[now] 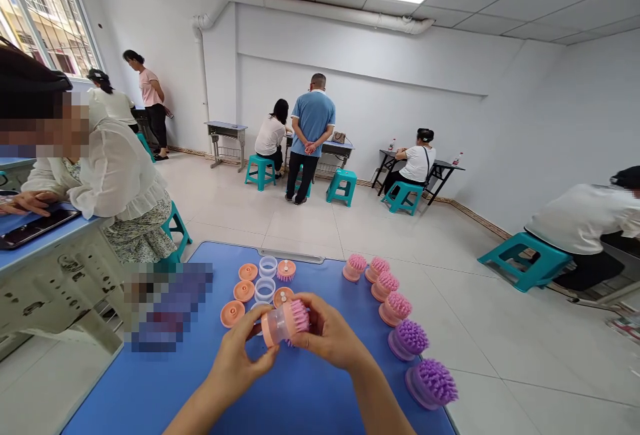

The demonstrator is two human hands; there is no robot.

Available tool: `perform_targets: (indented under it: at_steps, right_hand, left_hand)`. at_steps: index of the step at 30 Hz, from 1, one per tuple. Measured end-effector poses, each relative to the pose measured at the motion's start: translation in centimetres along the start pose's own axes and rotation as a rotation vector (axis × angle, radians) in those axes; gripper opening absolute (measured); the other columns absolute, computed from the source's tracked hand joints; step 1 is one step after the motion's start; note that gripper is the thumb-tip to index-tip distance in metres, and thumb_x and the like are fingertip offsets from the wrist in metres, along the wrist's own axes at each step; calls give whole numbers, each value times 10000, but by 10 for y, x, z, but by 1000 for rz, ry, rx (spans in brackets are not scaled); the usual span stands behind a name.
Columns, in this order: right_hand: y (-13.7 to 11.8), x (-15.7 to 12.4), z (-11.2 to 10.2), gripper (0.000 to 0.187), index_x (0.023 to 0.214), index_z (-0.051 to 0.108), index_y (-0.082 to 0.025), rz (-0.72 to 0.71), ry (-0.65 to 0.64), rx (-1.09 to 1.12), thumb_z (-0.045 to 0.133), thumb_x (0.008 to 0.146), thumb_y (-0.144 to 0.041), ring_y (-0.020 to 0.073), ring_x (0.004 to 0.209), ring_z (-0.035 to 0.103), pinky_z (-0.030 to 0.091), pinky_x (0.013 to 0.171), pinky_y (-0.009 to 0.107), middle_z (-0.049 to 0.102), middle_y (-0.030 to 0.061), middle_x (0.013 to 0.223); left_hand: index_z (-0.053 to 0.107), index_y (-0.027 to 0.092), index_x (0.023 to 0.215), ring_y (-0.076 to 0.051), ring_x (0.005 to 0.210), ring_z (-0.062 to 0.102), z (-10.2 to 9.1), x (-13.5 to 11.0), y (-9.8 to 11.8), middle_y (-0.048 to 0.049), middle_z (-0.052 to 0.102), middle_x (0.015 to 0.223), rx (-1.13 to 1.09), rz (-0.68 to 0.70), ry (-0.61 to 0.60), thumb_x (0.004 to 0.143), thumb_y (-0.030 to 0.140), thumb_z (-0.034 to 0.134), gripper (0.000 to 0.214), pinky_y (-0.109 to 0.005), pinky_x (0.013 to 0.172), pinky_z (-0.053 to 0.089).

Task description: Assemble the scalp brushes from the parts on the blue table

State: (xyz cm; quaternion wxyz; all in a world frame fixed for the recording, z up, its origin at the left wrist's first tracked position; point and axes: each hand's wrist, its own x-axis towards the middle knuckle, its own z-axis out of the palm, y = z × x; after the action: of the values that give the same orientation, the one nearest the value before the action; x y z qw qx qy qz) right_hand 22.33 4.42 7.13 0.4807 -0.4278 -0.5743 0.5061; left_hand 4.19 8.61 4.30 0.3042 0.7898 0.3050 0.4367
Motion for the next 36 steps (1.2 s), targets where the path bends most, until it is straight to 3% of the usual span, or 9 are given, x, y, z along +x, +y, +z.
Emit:
perform_targets:
  at_steps: [5, 7, 10, 13, 18, 21, 25, 29, 36]
  right_hand:
    - [4, 3, 3, 319, 915, 562, -163, 61, 115, -13, 685, 676, -335, 128, 661, 542, 450, 600, 259, 573, 2, 786]
    - [1, 3, 5, 433, 1008, 543, -178, 15, 83, 32, 714, 644, -338, 141, 728, 551, 453, 631, 260, 578, 25, 889]
    - [-5, 1, 5, 656, 1160, 473, -230, -77, 16, 32, 763, 578, -322, 184, 909, 536, 458, 720, 283, 526, 58, 1109]
    - [-8, 0, 6, 571, 1094, 522, -219, -108, 60, -51, 755, 583, -321, 183, 914, 535, 454, 751, 290, 545, 47, 1078]
    - [0, 5, 10, 479, 987, 566, -204, -38, 191, -92, 757, 568, -337, 152, 758, 551, 465, 680, 277, 587, 4, 894]
    - [2, 6, 11, 527, 1014, 562, -215, -38, 232, -62, 761, 555, -382, 173, 792, 559, 473, 693, 295, 594, 12, 919]
    - [-1, 3, 12, 734, 1188, 463, -258, -91, 127, -13, 777, 534, -367, 211, 937, 539, 467, 751, 313, 550, 43, 1109]
    - [-3, 2, 17, 631, 1138, 501, -253, -126, 159, -61, 753, 570, -360, 181, 834, 549, 464, 716, 301, 578, 30, 1025]
    - [1, 5, 25, 552, 1046, 540, -234, -107, 272, -59, 762, 555, -353, 142, 690, 515, 457, 638, 270, 570, -4, 852]
  left_hand:
    - [553, 213, 1028, -224, 925, 650, 2, -2, -5, -71, 684, 995, 174, 178, 132, 661, 174, 579, 369, -324, 821, 528]
    - [548, 204, 1027, -220, 910, 655, 1, -3, -5, -73, 682, 997, 146, 136, 126, 665, 186, 590, 365, -312, 802, 538]
    - [521, 186, 1060, -210, 888, 665, -1, -3, -4, -76, 674, 1014, 1, -18, 24, 702, 223, 568, 363, -274, 745, 560]
    - [519, 191, 1066, -208, 873, 671, 0, -3, -9, -60, 684, 995, -58, -55, -19, 715, 258, 567, 360, -256, 732, 562]
    - [550, 242, 1027, -226, 852, 677, 8, -6, -17, -34, 696, 980, 150, 75, 155, 647, 303, 649, 397, -298, 769, 551]
    - [567, 247, 1011, -244, 848, 676, 9, -6, -16, -40, 698, 977, 180, 54, 222, 632, 332, 664, 400, -330, 776, 551]
    - [563, 229, 1032, -234, 826, 684, 5, -3, -12, -32, 706, 961, -94, -136, 55, 694, 383, 621, 376, -281, 678, 582]
    - [573, 217, 1000, -239, 807, 688, 4, -3, -14, -31, 719, 918, -237, -196, 0, 695, 414, 624, 366, -280, 668, 586]
    - [540, 232, 1032, -256, 786, 689, 12, -11, -15, -56, 697, 964, 191, -61, 177, 668, 460, 616, 436, -310, 625, 580]
